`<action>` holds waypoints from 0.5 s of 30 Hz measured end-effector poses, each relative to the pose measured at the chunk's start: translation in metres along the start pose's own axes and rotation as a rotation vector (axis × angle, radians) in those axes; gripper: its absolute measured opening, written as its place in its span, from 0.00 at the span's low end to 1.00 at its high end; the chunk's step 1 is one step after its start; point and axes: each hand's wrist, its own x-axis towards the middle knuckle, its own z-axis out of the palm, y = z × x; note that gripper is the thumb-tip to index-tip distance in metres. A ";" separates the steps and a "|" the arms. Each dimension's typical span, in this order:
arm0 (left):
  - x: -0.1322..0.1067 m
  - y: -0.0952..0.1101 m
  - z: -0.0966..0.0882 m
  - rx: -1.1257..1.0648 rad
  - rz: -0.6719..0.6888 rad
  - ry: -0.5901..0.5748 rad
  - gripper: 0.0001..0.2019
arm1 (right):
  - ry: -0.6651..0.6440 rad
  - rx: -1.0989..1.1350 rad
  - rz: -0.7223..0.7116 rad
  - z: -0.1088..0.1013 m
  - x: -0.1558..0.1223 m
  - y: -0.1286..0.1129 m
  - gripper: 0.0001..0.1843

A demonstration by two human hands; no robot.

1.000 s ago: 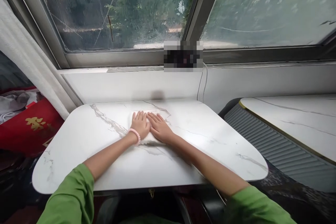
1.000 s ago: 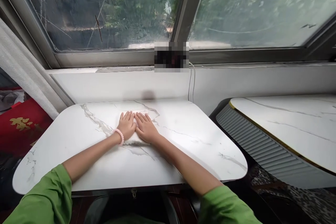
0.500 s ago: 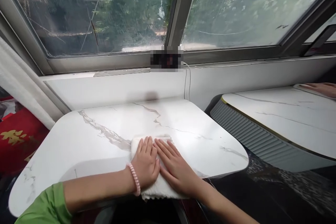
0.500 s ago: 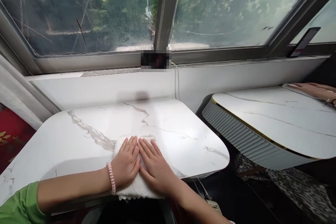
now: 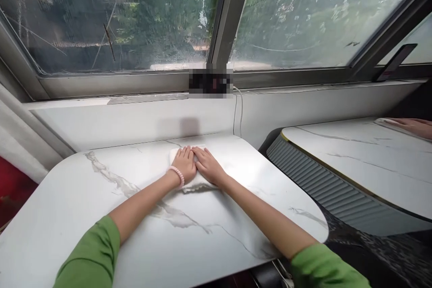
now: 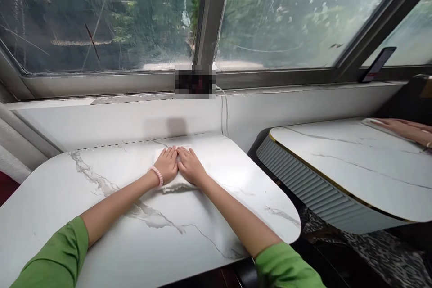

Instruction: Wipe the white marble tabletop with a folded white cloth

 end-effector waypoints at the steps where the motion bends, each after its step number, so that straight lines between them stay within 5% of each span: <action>1: 0.013 -0.006 0.001 -0.003 -0.011 -0.012 0.27 | 0.012 -0.006 0.012 0.002 0.012 0.007 0.31; 7: 0.055 -0.024 0.007 -0.034 -0.059 0.016 0.26 | 0.058 0.000 0.020 0.009 0.055 0.034 0.30; 15: 0.027 -0.007 0.007 -0.032 -0.102 0.052 0.27 | 0.096 0.057 0.006 0.009 0.031 0.030 0.29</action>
